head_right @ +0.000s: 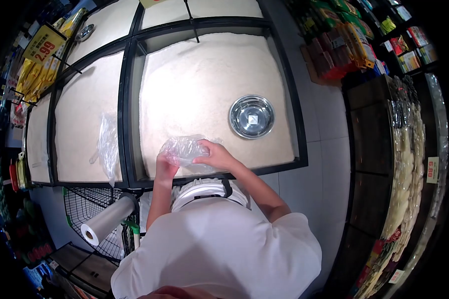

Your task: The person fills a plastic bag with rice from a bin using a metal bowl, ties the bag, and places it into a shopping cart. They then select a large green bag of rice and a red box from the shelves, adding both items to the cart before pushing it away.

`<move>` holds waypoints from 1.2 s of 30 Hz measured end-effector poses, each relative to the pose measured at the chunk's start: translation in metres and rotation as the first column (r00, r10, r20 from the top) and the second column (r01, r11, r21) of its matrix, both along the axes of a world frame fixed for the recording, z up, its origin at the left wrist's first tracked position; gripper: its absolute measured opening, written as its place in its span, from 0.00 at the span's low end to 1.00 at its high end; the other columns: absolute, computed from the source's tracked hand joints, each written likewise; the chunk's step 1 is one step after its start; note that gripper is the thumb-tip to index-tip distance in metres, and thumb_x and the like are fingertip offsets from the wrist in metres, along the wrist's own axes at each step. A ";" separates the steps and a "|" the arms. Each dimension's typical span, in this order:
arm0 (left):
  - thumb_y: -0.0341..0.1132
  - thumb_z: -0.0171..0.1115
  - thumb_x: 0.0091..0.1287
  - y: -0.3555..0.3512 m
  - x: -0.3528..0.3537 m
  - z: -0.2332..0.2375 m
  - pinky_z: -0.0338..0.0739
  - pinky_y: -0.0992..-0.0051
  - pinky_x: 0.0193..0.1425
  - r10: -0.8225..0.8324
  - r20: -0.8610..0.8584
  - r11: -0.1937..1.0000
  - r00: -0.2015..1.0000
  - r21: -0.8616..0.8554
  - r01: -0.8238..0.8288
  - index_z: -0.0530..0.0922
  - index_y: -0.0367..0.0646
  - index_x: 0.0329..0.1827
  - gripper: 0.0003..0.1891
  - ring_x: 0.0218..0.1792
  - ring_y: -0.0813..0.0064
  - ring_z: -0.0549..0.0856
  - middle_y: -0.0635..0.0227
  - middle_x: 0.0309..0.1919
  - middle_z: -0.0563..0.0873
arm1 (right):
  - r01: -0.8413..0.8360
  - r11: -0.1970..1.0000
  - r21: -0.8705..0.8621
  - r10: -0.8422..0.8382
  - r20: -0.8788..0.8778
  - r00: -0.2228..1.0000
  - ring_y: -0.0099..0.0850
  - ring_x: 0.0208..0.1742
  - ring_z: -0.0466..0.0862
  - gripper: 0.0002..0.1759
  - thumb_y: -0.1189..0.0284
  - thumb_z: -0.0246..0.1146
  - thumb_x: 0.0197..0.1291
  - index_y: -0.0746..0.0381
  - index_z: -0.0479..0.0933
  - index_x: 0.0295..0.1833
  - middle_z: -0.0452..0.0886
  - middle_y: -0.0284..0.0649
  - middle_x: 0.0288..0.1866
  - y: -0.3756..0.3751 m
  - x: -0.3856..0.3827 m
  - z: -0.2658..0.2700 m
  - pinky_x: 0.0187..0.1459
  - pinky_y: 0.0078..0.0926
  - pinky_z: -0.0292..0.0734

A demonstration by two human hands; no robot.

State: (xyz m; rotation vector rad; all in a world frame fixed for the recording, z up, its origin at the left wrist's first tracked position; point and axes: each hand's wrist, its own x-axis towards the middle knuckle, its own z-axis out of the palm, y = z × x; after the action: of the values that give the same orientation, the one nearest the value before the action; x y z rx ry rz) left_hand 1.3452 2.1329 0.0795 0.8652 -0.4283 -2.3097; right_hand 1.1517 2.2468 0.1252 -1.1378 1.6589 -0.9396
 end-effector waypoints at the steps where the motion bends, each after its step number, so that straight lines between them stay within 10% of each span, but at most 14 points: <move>1: 0.32 0.53 0.71 -0.002 0.006 -0.014 0.78 0.72 0.50 -0.031 -0.036 1.000 0.999 0.004 0.031 0.78 0.38 0.54 0.13 0.44 0.73 0.81 0.63 0.45 0.82 | 0.089 0.996 0.029 -0.092 0.111 0.990 0.24 0.45 0.83 0.16 0.70 0.66 0.66 0.64 0.78 0.56 0.83 0.37 0.49 -0.002 -0.003 -0.007 0.50 0.24 0.78; 3: 0.35 0.54 0.72 0.001 0.009 -0.018 0.77 0.73 0.49 -0.090 -0.043 0.993 0.995 0.073 0.093 0.78 0.38 0.55 0.14 0.44 0.74 0.81 0.63 0.44 0.83 | 0.251 0.961 0.116 -0.275 0.318 0.907 0.23 0.43 0.82 0.13 0.70 0.66 0.66 0.64 0.80 0.53 0.84 0.36 0.45 -0.012 -0.016 -0.033 0.48 0.24 0.78; 6: 0.38 0.55 0.73 0.013 0.001 0.010 0.76 0.75 0.49 -0.236 0.026 0.945 0.971 0.239 0.223 0.78 0.37 0.58 0.17 0.44 0.75 0.81 0.65 0.43 0.84 | 0.588 0.775 0.231 -0.557 0.689 0.463 0.26 0.39 0.83 0.09 0.71 0.62 0.69 0.62 0.82 0.49 0.86 0.36 0.41 -0.026 -0.056 -0.069 0.45 0.27 0.79; 10: 0.42 0.58 0.73 0.023 0.000 0.012 0.75 0.75 0.55 -0.511 0.141 0.860 0.848 0.070 0.506 0.78 0.36 0.60 0.20 0.49 0.75 0.82 0.65 0.47 0.85 | 0.376 0.832 0.409 -0.468 0.881 0.077 0.30 0.42 0.85 0.10 0.71 0.59 0.70 0.63 0.81 0.51 0.85 0.37 0.44 -0.031 -0.087 -0.114 0.48 0.29 0.82; 13: 0.42 0.62 0.72 0.013 0.007 0.018 0.74 0.78 0.55 -0.478 0.212 0.866 0.852 -0.047 0.497 0.81 0.40 0.53 0.15 0.47 0.79 0.81 0.67 0.49 0.85 | 0.384 0.882 0.272 -0.419 0.825 0.379 0.27 0.43 0.85 0.13 0.67 0.63 0.69 0.64 0.79 0.52 0.84 0.36 0.45 -0.014 -0.077 -0.061 0.49 0.28 0.84; 18: 0.45 0.64 0.70 -0.009 0.014 0.033 0.72 0.82 0.49 -0.248 0.302 0.947 0.921 -0.126 0.296 0.80 0.44 0.46 0.13 0.40 0.83 0.78 0.70 0.47 0.83 | 0.295 0.841 0.454 -0.540 0.675 0.502 0.28 0.43 0.85 0.23 0.54 0.65 0.67 0.65 0.78 0.50 0.84 0.39 0.45 0.041 -0.115 -0.108 0.49 0.27 0.85; 22: 0.36 0.59 0.69 -0.010 0.002 0.025 0.76 0.76 0.52 -0.041 0.470 0.941 0.882 -0.279 0.192 0.75 0.40 0.58 0.17 0.48 0.77 0.82 0.62 0.54 0.82 | 0.611 0.519 0.598 -0.830 0.522 0.194 0.32 0.43 0.87 0.32 0.45 0.65 0.64 0.68 0.79 0.45 0.85 0.46 0.44 0.058 -0.134 -0.181 0.41 0.28 0.88; 30: 0.23 0.41 0.67 0.004 -0.010 0.002 0.82 0.73 0.47 0.052 0.615 0.727 0.787 -0.563 0.392 0.77 0.38 0.62 0.22 0.38 0.74 0.87 0.55 0.66 0.74 | 0.446 0.552 0.705 -0.832 0.427 0.354 0.39 0.38 0.88 0.36 0.40 0.63 0.62 0.69 0.78 0.43 0.84 0.48 0.38 0.044 -0.148 -0.198 0.36 0.31 0.90; 36: 0.33 0.61 0.67 0.003 -0.007 -0.013 0.82 0.71 0.51 0.289 0.728 0.482 0.622 -0.672 0.562 0.74 0.37 0.67 0.25 0.51 0.58 0.85 0.47 0.65 0.75 | 0.661 0.359 0.659 -0.774 0.606 -0.184 0.40 0.39 0.89 0.22 0.59 0.59 0.72 0.72 0.76 0.45 0.86 0.51 0.40 0.040 -0.137 -0.225 0.35 0.31 0.90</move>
State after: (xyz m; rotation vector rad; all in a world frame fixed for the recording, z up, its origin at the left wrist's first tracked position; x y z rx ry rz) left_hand 1.3381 2.1359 0.0661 1.2144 -1.9700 -1.2616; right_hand 1.0151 2.2872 -0.1000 0.7623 1.1714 -1.7254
